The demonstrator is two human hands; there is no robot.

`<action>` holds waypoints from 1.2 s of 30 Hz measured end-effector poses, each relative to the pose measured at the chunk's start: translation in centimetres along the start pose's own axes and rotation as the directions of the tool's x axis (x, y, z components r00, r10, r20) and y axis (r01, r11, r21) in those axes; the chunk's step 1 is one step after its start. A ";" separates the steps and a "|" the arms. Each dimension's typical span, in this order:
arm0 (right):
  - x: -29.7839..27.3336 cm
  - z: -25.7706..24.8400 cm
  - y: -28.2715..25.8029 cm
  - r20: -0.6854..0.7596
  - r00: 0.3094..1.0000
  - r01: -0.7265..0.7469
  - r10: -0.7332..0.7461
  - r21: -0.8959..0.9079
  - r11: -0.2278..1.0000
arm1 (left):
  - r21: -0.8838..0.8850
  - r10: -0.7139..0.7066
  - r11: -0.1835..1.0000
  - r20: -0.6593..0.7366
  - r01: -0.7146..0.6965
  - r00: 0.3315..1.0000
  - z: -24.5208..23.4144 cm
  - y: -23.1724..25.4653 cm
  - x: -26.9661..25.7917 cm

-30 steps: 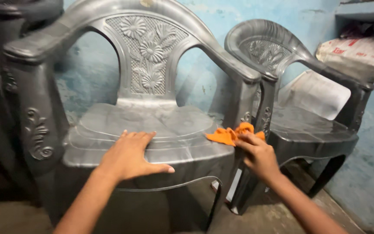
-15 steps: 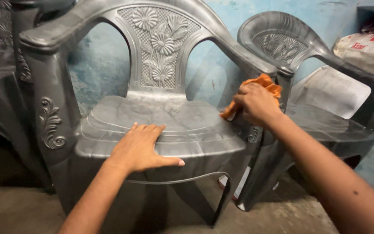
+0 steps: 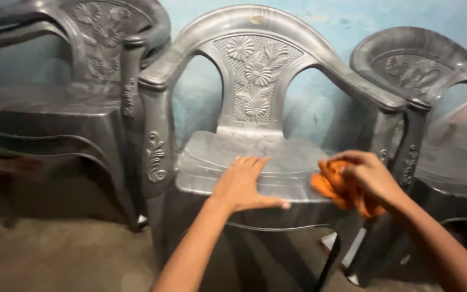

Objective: The person wipes the seat, armrests, and legs of a grey plastic chair using an orange cloth. The cleaning process involves wiping various surfaces of the chair in a repetitive manner.

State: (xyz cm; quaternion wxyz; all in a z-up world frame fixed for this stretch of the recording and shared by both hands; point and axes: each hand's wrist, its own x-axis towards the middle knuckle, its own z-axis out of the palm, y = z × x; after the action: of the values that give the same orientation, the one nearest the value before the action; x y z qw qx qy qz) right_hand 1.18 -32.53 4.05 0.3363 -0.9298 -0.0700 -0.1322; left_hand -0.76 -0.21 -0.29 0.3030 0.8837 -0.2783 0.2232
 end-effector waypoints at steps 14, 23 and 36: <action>-2.6 6.6 -4.6 -0.225 0.943 0.329 -0.245 0.520 0.788 | -0.317 -0.145 0.910 -0.845 -0.265 0.515 -6.0 -2.2 1.4; -3.0 9.5 -0.4 -0.485 0.811 0.195 -0.327 -0.302 0.933 | 0.053 0.037 0.994 -0.984 0.093 0.172 -8.5 -10.4 1.4; -3.5 10.1 -1.1 -0.477 0.755 0.273 -0.450 -0.396 0.877 | 0.096 -0.097 0.877 -0.924 0.471 0.369 -13.0 -14.3 7.1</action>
State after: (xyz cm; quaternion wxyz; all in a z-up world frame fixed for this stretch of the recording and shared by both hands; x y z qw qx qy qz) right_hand -0.42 -25.35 -3.82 0.1634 -0.8587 -0.1289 -0.4683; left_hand 10.55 15.28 7.19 0.2775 0.6975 0.1312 0.6475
